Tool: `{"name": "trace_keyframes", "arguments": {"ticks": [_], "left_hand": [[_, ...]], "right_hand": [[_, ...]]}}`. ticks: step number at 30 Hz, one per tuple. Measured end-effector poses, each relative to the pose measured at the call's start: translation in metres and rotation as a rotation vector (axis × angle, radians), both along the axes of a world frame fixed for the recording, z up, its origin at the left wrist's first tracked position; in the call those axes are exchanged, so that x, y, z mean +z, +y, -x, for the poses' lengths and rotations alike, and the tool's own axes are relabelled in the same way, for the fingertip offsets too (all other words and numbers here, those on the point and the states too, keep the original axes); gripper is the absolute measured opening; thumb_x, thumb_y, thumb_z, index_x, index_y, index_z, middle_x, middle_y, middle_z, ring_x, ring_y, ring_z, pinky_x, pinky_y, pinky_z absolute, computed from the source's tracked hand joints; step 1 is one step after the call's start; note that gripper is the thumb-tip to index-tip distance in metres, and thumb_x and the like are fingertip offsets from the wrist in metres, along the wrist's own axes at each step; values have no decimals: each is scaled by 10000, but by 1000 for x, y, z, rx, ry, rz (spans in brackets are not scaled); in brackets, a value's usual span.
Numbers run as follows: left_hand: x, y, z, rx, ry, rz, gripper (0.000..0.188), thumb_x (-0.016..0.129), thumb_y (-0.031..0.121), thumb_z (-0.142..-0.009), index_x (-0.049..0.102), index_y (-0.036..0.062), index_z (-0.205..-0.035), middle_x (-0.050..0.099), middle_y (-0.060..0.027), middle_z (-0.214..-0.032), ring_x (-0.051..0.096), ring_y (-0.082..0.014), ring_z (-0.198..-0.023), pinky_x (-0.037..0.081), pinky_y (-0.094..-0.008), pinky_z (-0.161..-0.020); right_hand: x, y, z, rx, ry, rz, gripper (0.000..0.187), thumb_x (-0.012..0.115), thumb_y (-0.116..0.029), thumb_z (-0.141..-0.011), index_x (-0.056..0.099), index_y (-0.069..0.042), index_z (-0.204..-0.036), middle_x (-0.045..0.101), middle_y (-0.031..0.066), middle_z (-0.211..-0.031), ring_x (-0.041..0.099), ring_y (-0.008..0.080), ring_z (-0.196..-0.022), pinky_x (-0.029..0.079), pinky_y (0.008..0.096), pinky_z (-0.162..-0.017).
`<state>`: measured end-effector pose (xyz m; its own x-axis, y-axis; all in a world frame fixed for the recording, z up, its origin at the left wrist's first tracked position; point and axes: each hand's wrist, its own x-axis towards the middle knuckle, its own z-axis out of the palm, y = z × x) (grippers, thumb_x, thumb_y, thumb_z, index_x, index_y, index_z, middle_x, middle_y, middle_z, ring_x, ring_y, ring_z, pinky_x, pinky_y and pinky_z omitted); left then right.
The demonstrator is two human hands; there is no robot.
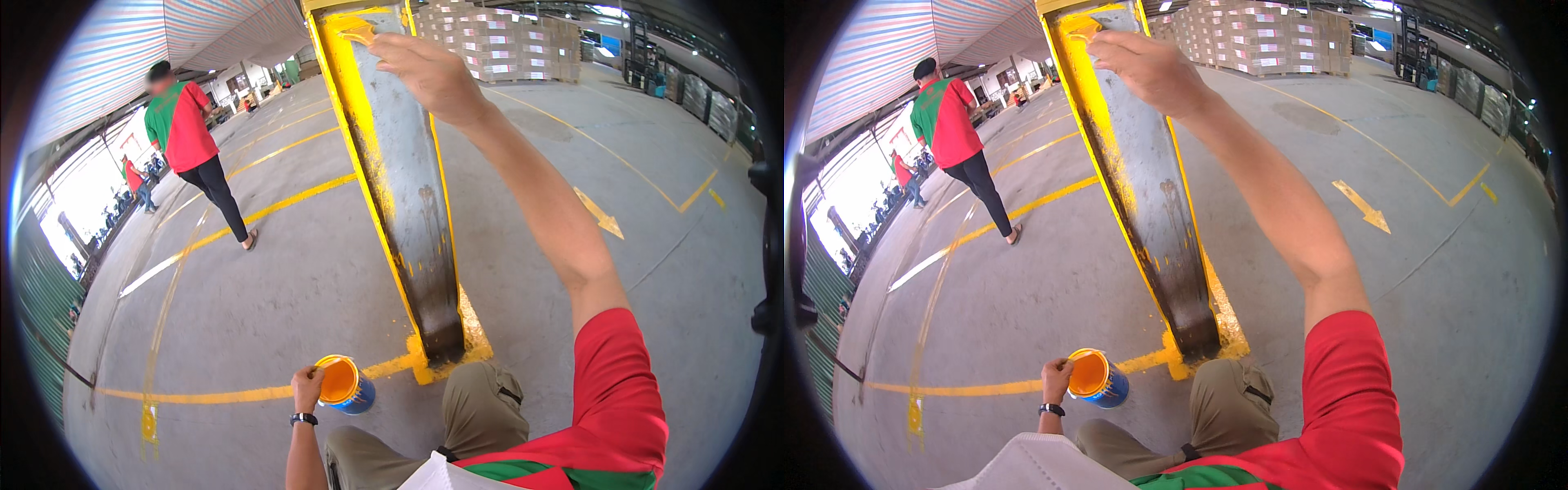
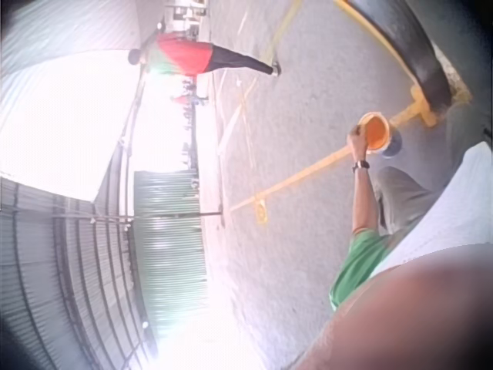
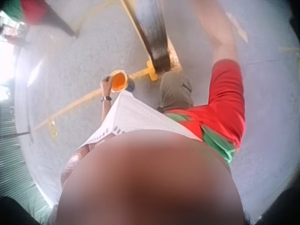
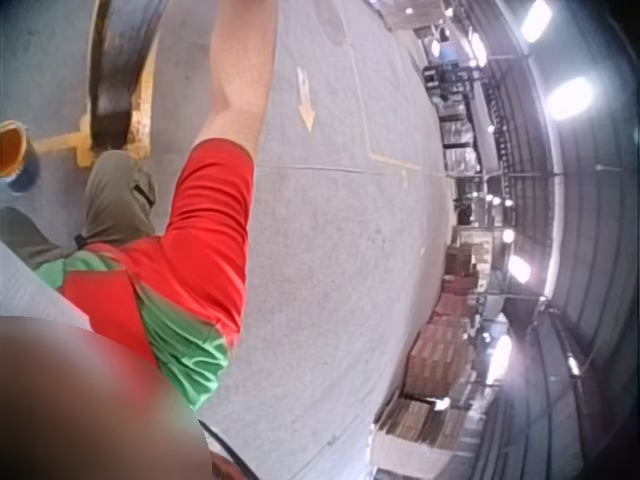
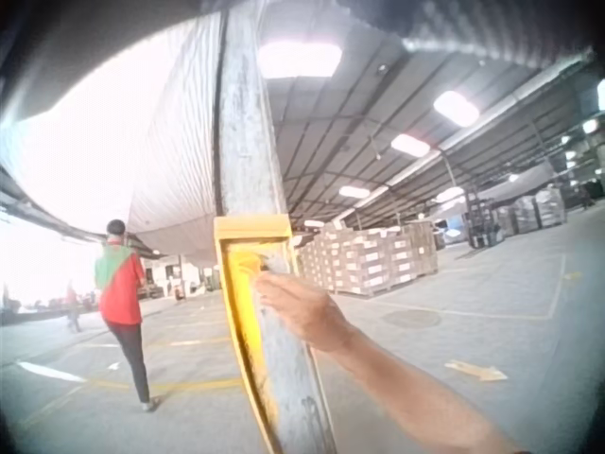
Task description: The person kneels on the warehouse floor and paints a vertical metal post yellow using a paintbrush and a small paint can. They repeatedly dip the brush into the can and apply paint to the post's surface and base.
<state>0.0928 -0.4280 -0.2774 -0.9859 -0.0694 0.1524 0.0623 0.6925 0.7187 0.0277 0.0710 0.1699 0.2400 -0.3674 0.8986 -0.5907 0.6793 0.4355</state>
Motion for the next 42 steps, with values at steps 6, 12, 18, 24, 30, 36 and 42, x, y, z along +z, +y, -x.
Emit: {"name": "trace_keyframes", "arguments": {"ticks": [6,12,18,24,30,36,42], "left_hand": [[-17,-19,6,117,9,-42,345,700,234,-845,754,-56,-1025,709,-182,-743,684,-208,-684,532,-363,-674],[-35,-40,9,198,49,-77,331,687,210,-849,754,-71,-1010,712,-167,-731,664,-209,-655,521,-352,-651],[-54,-55,-9,331,41,-108,318,698,210,-855,762,-65,-1000,714,-143,-725,655,-190,-649,523,-351,-649],[-79,-59,-30,425,35,-110,292,697,169,-885,758,-73,-1036,727,-129,-766,670,-174,-642,536,-319,-630],[-87,-60,-42,483,4,-216,301,710,164,-885,751,-82,-1053,717,-105,-759,661,-152,-632,533,-300,-609],[-87,-65,-42,421,-8,-281,304,716,170,-885,752,-76,-1060,712,-102,-746,660,-148,-625,536,-298,-605],[-85,-70,-42,377,-57,-259,346,711,148,-917,709,-116,-1142,727,-111,-812,672,-151,-639,545,-264,-611]], "right_hand": [[8,-7,17,-40,31,8,262,722,-57,-889,726,-64,-1151,720,82,-1232,720,259,-1048,607,327,-883],[-5,-12,11,-76,-77,-39,266,732,-48,-892,731,-31,-1158,734,120,-1208,724,267,-1064,607,338,-913],[-2,-1,-3,6,-10,47,241,728,-96,-898,722,-27,-1129,746,96,-1169,722,264,-1038,601,340,-885],[11,-6,11,-53,54,-16,207,727,-64,-894,729,-11,-1094,744,114,-1178,720,267,-1069,604,333,-899],[-1,-12,5,-45,-50,-48,227,707,-36,-872,728,-39,-1097,737,101,-1202,713,269,-1076,600,356,-897],[2,3,3,46,-15,60,217,650,-55,-922,725,-77,-1124,737,94,-1191,701,274,-1091,589,366,-913],[0,-4,19,170,-37,63,178,689,-75,-918,741,-65,-1088,752,121,-1135,731,286,-1007,604,370,-869]]}}
